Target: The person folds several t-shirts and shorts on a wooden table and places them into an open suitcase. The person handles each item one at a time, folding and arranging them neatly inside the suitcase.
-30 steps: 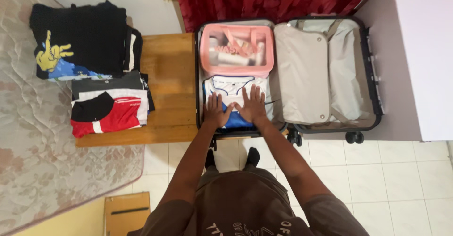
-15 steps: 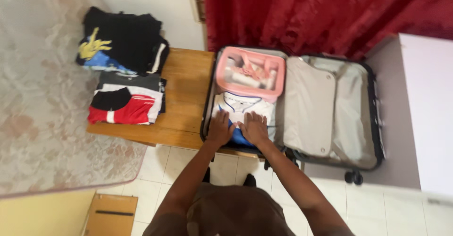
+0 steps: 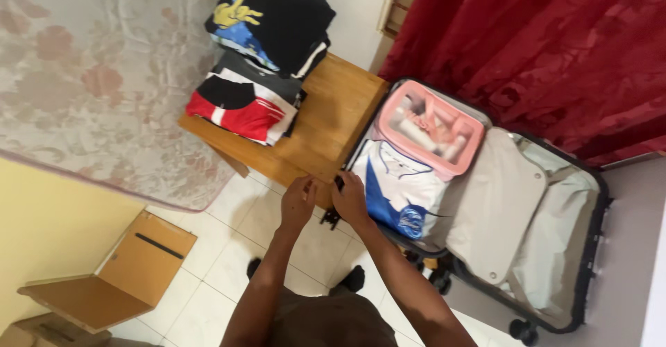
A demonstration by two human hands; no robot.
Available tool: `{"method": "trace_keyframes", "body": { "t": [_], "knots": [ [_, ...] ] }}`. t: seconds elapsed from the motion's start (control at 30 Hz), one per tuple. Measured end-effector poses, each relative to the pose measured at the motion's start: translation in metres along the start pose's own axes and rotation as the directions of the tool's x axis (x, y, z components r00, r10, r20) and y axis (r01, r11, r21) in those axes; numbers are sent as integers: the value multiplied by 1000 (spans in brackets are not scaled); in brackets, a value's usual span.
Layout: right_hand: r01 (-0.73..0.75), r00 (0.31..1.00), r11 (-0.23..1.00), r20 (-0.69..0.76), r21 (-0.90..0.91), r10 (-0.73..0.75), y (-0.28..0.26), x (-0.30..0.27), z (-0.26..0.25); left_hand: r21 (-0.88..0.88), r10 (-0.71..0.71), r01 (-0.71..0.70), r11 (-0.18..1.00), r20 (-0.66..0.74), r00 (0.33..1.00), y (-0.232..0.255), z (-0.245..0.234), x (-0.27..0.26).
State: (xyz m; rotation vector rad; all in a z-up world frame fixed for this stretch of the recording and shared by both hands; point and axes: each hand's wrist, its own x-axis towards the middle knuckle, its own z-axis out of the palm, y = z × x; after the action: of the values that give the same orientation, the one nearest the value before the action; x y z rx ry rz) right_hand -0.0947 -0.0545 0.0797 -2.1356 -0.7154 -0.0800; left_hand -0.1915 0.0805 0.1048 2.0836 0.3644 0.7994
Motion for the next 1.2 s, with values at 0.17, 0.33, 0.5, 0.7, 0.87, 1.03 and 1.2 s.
{"method": "trace_keyframes", "body": {
  "t": [0.17,0.33,0.5,0.7,0.87,1.03,1.2],
  "knots": [
    [110,992,992,-69,57,-106,-35,6,52,50,-140,144,988,-66,988,-60,-64,10],
    [-13,991,992,-133,129,30,-75,21,124,123,-64,71,990,-64,996,-120,-141,20],
    [-101,980,958,-141,269,143,-111,27,178,102,-45,41,994,43,998,-186,-196,28],
    [-306,935,896,-78,322,347,-130,29,213,84,-110,100,991,114,987,-236,-217,53],
    [-353,917,887,-78,297,391,-103,56,240,71,-170,161,984,149,974,-271,-214,96],
    [-342,899,877,-153,338,410,-82,110,269,13,-123,122,992,127,984,-305,-201,135],
    [-324,920,946,-235,-7,313,-72,154,278,265,250,-268,926,101,963,-343,-188,187]
  ]
}}
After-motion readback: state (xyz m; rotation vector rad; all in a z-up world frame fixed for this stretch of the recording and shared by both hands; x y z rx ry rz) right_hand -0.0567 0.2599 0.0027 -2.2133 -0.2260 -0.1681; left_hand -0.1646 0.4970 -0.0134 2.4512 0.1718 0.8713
